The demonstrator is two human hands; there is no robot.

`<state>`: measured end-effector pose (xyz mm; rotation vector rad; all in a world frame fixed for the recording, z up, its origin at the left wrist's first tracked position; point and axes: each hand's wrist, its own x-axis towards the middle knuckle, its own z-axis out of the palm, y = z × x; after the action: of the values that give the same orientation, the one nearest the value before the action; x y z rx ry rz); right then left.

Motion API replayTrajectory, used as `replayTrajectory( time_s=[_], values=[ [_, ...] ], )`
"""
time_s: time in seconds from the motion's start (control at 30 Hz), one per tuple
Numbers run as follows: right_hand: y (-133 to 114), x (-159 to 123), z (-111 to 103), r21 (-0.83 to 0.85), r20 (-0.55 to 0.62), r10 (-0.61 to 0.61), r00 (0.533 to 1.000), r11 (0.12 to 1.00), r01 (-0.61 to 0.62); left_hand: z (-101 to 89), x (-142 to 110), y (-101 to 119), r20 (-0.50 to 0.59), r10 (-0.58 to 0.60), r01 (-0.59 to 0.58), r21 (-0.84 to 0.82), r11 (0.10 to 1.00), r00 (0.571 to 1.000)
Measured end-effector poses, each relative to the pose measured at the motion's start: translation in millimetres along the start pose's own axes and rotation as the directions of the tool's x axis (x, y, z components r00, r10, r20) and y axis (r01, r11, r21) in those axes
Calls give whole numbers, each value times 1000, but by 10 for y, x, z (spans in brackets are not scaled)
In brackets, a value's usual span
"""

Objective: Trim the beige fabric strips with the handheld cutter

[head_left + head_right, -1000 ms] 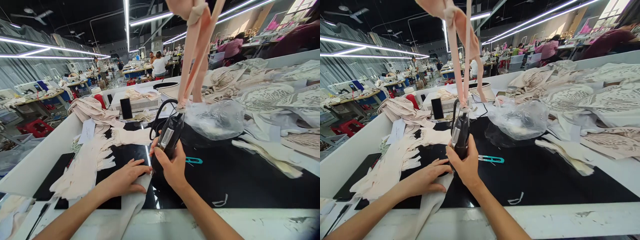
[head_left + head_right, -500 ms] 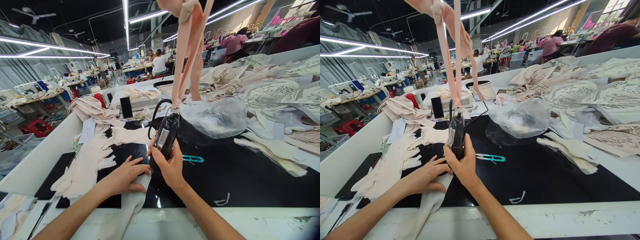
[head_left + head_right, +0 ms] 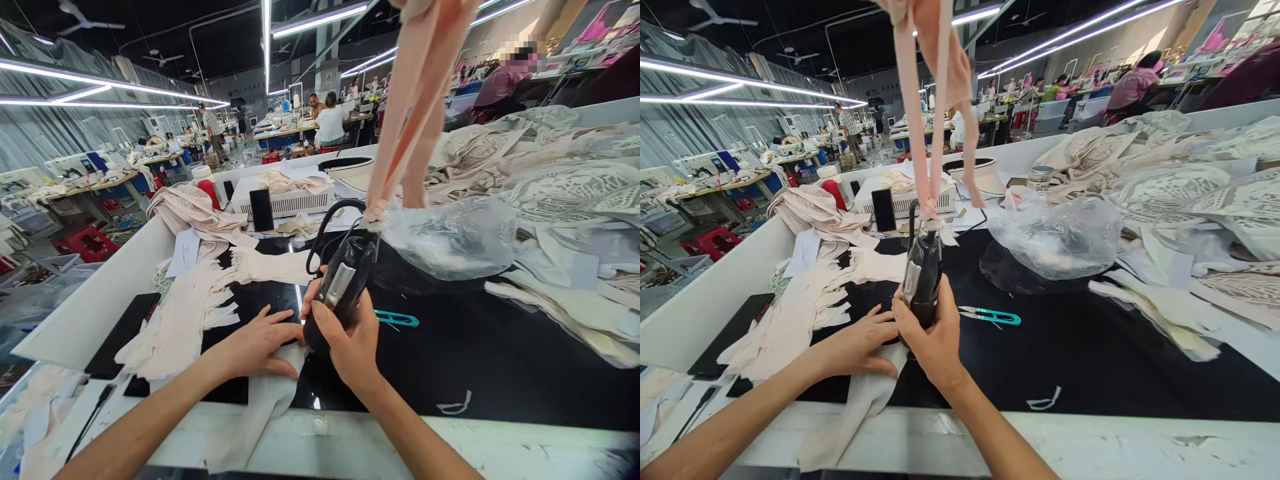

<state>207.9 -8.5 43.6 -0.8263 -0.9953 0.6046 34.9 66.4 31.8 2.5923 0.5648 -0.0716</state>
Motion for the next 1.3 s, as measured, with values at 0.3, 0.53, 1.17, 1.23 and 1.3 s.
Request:
replayTrajectory(
  time_s=[0.3,0.53,1.17,1.23,1.3],
  values=[
    [32,-144,18,82,34,-29,999,996,26,34,2,-56,-41,30,-31,-12,999,999],
    [1,-127,2,54,42,-41,998,998,39,74,-30,-41,-138,102,-100,17,995,985],
    [-149,-25,-4,132,30,-20,999,991,16,410,-653,8,-385,292,-163,333,929,876],
    [-139,-11,-8,121,30,-21,999,992,17,384,-632,1,-434,253,-126,301,945,865],
    [-130,4,-13,114,30,-21,999,993,18,380,-575,19,-483,191,-55,282,958,855]
  ],
)
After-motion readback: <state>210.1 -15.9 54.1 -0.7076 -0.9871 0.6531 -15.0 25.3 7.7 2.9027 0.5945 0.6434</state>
